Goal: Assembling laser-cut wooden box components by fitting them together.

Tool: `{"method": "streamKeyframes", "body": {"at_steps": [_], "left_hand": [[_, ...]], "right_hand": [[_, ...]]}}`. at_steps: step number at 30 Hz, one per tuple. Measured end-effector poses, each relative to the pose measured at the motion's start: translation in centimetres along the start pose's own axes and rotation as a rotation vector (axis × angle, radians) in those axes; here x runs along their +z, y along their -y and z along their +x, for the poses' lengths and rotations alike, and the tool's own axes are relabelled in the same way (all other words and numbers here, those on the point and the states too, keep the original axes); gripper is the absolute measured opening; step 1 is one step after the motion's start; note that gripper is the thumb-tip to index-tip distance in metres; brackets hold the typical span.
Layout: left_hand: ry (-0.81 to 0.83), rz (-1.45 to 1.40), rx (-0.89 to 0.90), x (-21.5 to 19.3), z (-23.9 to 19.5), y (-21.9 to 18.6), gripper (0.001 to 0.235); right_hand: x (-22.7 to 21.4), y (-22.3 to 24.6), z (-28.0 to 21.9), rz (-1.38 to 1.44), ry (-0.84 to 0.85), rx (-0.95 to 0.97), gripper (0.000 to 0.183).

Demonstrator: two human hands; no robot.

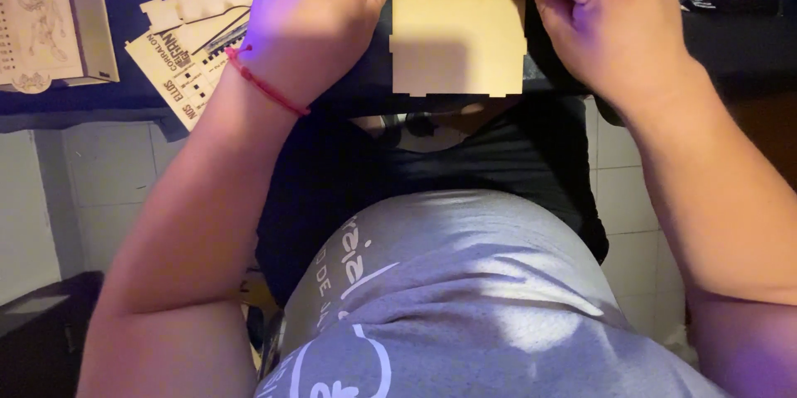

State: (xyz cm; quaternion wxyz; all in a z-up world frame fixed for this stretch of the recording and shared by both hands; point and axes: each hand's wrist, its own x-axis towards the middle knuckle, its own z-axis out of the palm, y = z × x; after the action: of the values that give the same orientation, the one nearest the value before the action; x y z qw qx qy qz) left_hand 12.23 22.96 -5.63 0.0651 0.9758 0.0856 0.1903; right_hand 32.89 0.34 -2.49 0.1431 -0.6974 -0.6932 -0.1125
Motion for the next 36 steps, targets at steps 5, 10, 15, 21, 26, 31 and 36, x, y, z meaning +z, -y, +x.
{"method": "streamKeyframes", "body": {"at_steps": [5,10,15,21,26,31,36], "left_hand": [[0.053,0.033,-0.038,-0.6,0.4,-1.1,0.028],[0.027,0.006,-0.050,-0.8,0.7,-1.6,0.022],[0.013,0.026,-0.008,-1.1,0.2,-1.7,0.015],[-0.089,0.009,0.112,-1.7,0.2,-2.3,0.012],[0.120,-0.102,0.090,-1.9,3.5,-4.2,0.029],[0.205,-0.071,0.088,0.3,4.3,-4.3,0.032],[0.205,-0.052,0.097,0.3,4.3,-4.6,0.029]], "right_hand": [[0.6,-0.1,-0.2,-0.096,-0.013,0.004,0.012],[-1.3,1.1,0.8,0.029,-0.053,-0.037,0.015],[-1.6,8.3,-4.6,0.540,-0.145,0.506,0.018],[3.3,11.4,-7.0,1.728,0.123,1.138,0.037],[4.8,11.8,-5.1,2.097,-0.106,1.141,0.037],[4.4,12.4,-2.7,1.863,-0.133,1.456,0.041],[4.4,12.8,-2.5,1.843,-0.151,1.397,0.034]]}}
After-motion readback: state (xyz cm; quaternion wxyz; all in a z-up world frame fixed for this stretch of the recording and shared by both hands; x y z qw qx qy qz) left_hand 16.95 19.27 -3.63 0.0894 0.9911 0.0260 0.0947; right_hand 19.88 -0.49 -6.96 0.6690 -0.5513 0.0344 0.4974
